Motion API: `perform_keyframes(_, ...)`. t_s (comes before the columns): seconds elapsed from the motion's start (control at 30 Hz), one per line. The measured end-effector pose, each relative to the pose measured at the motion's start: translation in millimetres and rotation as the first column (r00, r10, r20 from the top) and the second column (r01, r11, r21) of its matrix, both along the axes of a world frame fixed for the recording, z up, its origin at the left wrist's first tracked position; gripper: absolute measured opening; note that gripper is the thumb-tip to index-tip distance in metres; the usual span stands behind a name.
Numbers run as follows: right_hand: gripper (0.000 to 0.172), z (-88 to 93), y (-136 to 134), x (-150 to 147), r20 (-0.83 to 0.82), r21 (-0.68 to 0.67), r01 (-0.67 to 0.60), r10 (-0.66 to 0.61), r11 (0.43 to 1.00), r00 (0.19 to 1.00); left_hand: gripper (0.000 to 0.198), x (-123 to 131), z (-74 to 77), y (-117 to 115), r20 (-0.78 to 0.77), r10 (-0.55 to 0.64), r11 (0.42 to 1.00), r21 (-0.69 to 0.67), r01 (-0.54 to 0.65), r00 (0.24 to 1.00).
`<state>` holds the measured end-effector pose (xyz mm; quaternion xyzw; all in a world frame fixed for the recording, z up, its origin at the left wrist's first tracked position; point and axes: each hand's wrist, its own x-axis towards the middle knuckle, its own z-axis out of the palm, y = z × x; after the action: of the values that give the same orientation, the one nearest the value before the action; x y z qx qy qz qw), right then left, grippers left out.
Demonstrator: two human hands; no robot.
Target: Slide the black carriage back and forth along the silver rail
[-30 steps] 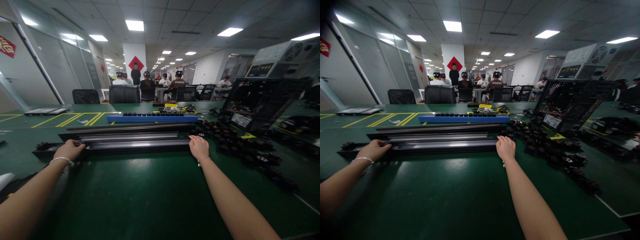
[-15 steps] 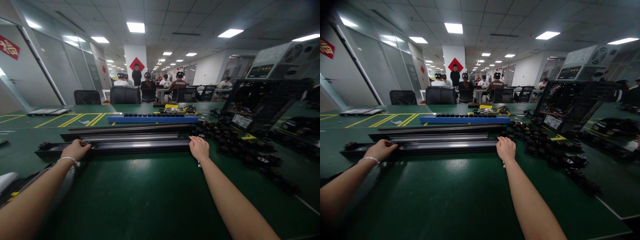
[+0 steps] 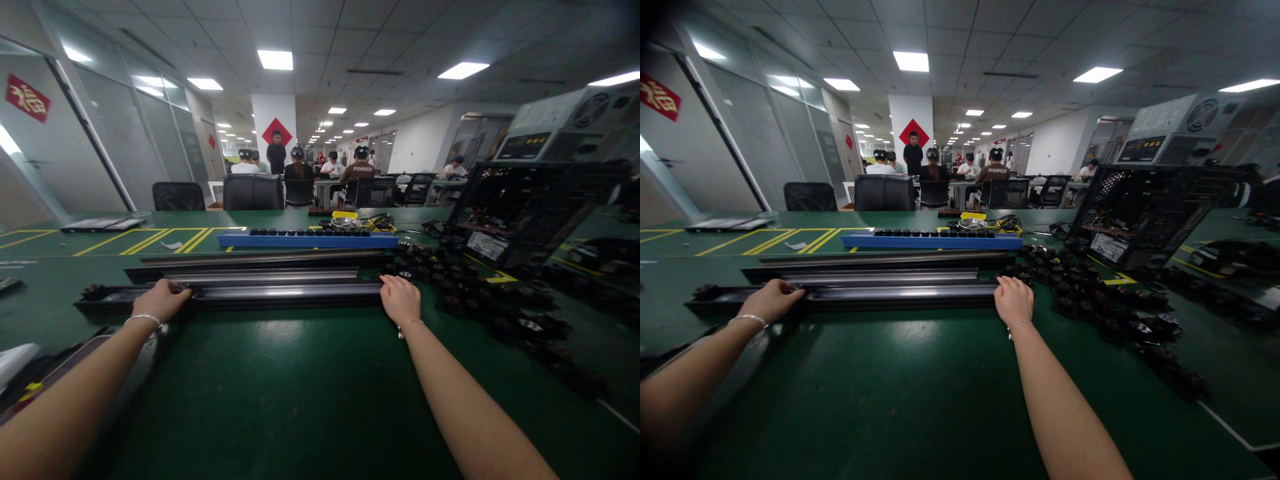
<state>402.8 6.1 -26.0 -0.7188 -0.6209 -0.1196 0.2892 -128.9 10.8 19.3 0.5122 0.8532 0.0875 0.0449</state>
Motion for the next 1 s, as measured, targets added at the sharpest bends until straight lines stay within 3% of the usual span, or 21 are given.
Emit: perform_keyframes(1.0,0.041,0.9,1,1,-0.001,-0.012,-0.004,0.004,1.000,1.000,0.054,21,5.1,-6,-0.006,0.012,0.999,0.041,-0.012,1.000)
